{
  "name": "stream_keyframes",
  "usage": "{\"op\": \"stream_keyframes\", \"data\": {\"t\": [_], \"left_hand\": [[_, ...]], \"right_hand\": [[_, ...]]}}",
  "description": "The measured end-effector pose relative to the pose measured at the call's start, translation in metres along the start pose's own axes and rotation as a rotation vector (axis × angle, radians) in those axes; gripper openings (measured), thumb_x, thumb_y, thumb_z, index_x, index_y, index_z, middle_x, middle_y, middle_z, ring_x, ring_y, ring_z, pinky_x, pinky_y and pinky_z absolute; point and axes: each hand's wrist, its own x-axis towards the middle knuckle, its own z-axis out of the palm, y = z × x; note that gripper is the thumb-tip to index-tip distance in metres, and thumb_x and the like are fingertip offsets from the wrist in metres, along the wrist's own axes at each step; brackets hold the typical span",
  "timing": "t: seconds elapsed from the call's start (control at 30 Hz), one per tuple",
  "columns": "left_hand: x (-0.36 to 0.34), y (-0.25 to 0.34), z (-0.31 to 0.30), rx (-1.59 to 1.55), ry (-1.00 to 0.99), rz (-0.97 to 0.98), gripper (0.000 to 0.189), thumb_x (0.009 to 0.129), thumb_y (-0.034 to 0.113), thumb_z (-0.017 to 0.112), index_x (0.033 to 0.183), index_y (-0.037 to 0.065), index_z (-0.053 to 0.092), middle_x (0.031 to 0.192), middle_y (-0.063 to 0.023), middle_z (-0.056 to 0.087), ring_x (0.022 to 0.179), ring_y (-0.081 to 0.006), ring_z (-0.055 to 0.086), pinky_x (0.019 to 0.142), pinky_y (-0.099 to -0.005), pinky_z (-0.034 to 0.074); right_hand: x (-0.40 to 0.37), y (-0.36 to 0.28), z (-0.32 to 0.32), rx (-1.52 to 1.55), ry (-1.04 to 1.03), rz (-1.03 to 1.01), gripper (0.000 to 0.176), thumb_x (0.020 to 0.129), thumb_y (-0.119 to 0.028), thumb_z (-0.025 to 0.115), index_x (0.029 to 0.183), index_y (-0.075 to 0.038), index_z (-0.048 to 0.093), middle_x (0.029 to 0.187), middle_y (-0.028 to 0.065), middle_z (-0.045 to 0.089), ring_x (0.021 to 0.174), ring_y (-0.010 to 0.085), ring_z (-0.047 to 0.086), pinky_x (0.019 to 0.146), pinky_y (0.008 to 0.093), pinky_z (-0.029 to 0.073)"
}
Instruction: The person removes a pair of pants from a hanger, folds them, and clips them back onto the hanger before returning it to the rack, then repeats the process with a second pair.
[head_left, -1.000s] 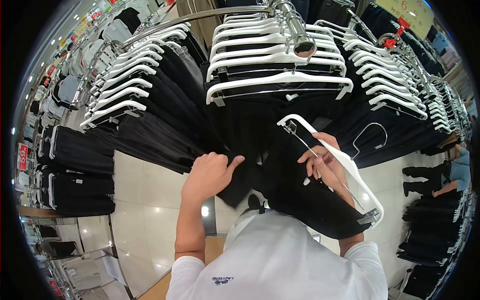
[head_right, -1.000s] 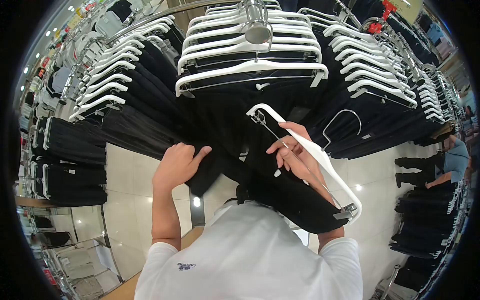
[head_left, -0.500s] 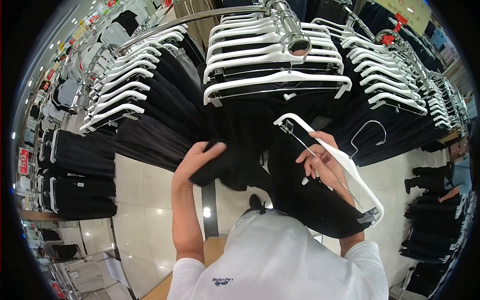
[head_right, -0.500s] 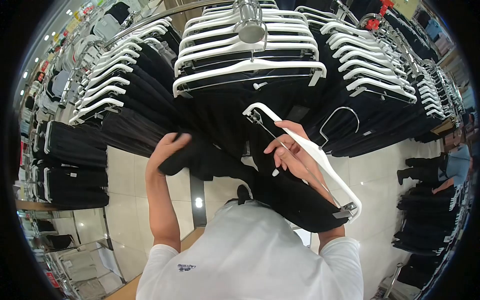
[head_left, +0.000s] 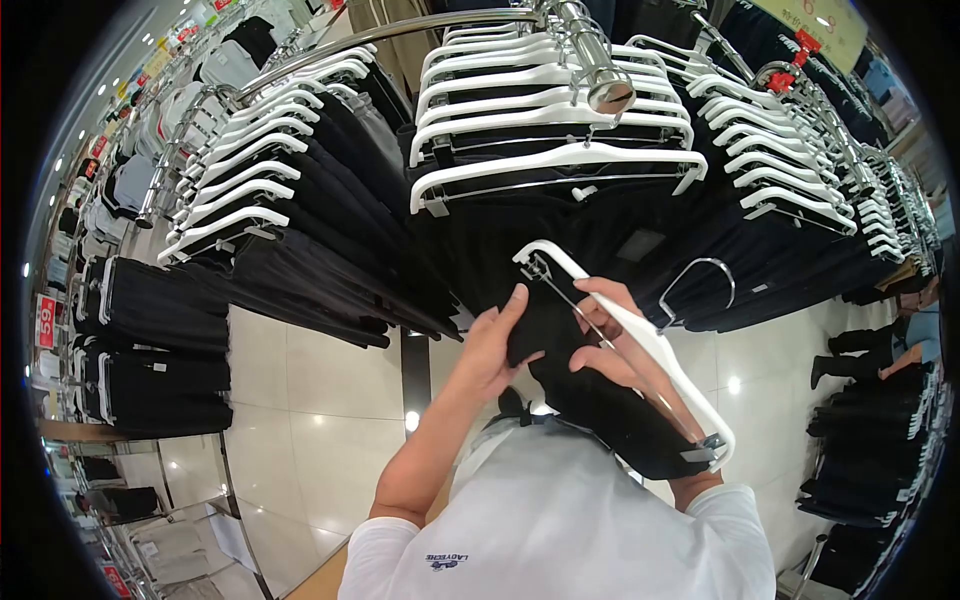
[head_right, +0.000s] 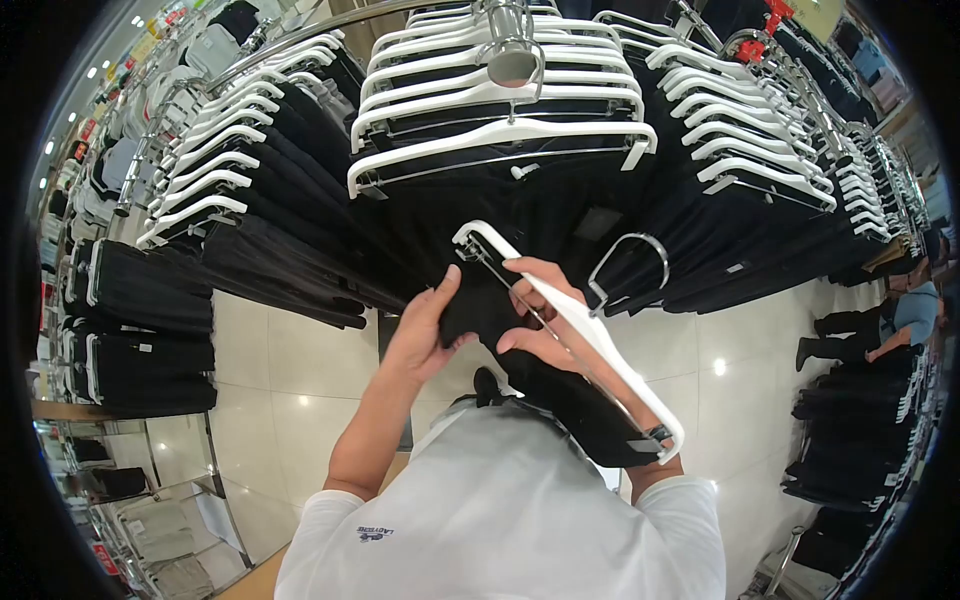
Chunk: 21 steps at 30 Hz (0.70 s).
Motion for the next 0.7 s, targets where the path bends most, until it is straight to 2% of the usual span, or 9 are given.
{"op": "stream_keyframes", "data": {"t": [0.1, 0.13, 0.2, 0.27, 0.33, 0.4, 0.53, 0.63, 0.7], "left_hand": [[-0.002, -0.011, 0.009, -0.128, -0.016, 0.073, 0.042, 0.101, 0.047, 0.065, 0.112, 0.007, 0.065, 0.101, -0.0026, 0.07, 0.089, -0.0089, 0.068, 0.074, -0.0264, 0.056], [-0.006, -0.01, 0.012, -0.211, -0.012, 0.044, 0.036, 0.099, 0.035, 0.071, 0.117, 0.005, 0.064, 0.108, -0.0035, 0.07, 0.097, -0.0097, 0.067, 0.083, -0.0273, 0.055], [-0.006, -0.023, 0.006, -0.076, -0.141, 0.18, 0.038, 0.097, 0.024, 0.075, 0.123, 0.001, 0.06, 0.115, -0.0056, 0.068, 0.102, -0.0122, 0.066, 0.089, -0.0288, 0.055], [-0.009, -0.026, 0.009, 0.028, -0.221, 0.335, 0.039, 0.091, 0.007, 0.078, 0.125, -0.002, 0.06, 0.117, -0.0065, 0.069, 0.103, -0.0124, 0.066, 0.092, -0.028, 0.053], [-0.002, -0.037, 0.005, 0.008, -0.153, 0.348, 0.033, 0.092, 0.009, 0.079, 0.119, -0.003, 0.064, 0.112, -0.0062, 0.07, 0.1, -0.0122, 0.066, 0.091, -0.0278, 0.053], [0.002, -0.04, 0.001, 0.044, -0.053, 0.309, 0.025, 0.091, 0.012, 0.08, 0.108, -0.003, 0.07, 0.099, -0.005, 0.072, 0.091, -0.0102, 0.066, 0.085, -0.0269, 0.053], [0.006, -0.043, -0.004, 0.083, -0.008, 0.39, 0.022, 0.091, 0.016, 0.081, 0.099, -0.003, 0.071, 0.092, -0.005, 0.073, 0.082, -0.0083, 0.065, 0.074, -0.0244, 0.051], [0.01, -0.048, -0.016, 0.248, 0.029, 0.438, 0.022, 0.092, 0.018, 0.081, 0.093, -0.001, 0.072, 0.087, -0.0038, 0.072, 0.077, -0.0066, 0.063, 0.069, -0.0233, 0.05], [0.014, -0.051, -0.021, 0.363, 0.043, 0.402, 0.021, 0.092, 0.018, 0.081, 0.092, 0.0, 0.072, 0.087, -0.0028, 0.072, 0.077, -0.0064, 0.064, 0.07, -0.0234, 0.05]], "right_hand": [[-0.002, -0.001, 0.015, -0.025, 0.111, 0.081, 0.079, 0.075, -0.007, 0.093, 0.141, -0.011, 0.05, 0.086, -0.0027, 0.053, 0.073, 0.006, 0.048, 0.064, 0.0228, 0.043], [-0.003, -0.001, 0.016, -0.064, 0.142, 0.103, 0.075, 0.078, -0.005, 0.09, 0.141, -0.011, 0.05, 0.085, -0.0031, 0.053, 0.071, 0.0054, 0.047, 0.063, 0.0226, 0.042], [-0.004, -0.001, 0.017, -0.143, 0.203, 0.147, 0.065, 0.084, -0.001, 0.084, 0.14, -0.011, 0.052, 0.084, -0.0037, 0.053, 0.069, 0.0043, 0.045, 0.061, 0.0222, 0.04], [-0.005, 0.008, 0.017, -0.017, 0.243, 0.157, 0.058, 0.089, 0.001, 0.078, 0.139, -0.011, 0.053, 0.082, -0.0042, 0.055, 0.068, 0.0034, 0.046, 0.06, 0.0218, 0.039], [-0.006, 0.008, 0.016, 0.037, 0.25, 0.168, 0.052, 0.094, 0.002, 0.072, 0.14, -0.01, 0.052, 0.082, -0.0031, 0.059, 0.066, 0.0029, 0.048, 0.06, 0.0216, 0.039], [-0.005, 0.003, 0.017, 0.019, 0.217, 0.168, 0.051, 0.094, 0.002, 0.071, 0.14, -0.01, 0.052, 0.083, -0.0021, 0.06, 0.067, 0.003, 0.049, 0.06, 0.0217, 0.04], [-0.002, -0.001, 0.022, -0.057, 0.245, 0.177, 0.057, 0.092, 0.002, 0.074, 0.142, -0.009, 0.049, 0.083, -0.0002, 0.062, 0.069, 0.0045, 0.054, 0.062, 0.022, 0.044], [-0.002, 0.0, 0.022, 0.166, 0.217, 0.191, 0.069, 0.085, 0.003, 0.08, 0.144, -0.008, 0.045, 0.083, 0.0013, 0.063, 0.07, 0.0064, 0.058, 0.063, 0.023, 0.046], [-0.002, 0.003, 0.024, 0.096, 0.119, 0.073, 0.085, 0.073, 0.002, 0.09, 0.144, -0.008, 0.044, 0.083, 0.0013, 0.063, 0.071, 0.0073, 0.059, 0.06, 0.0242, 0.047]]}}
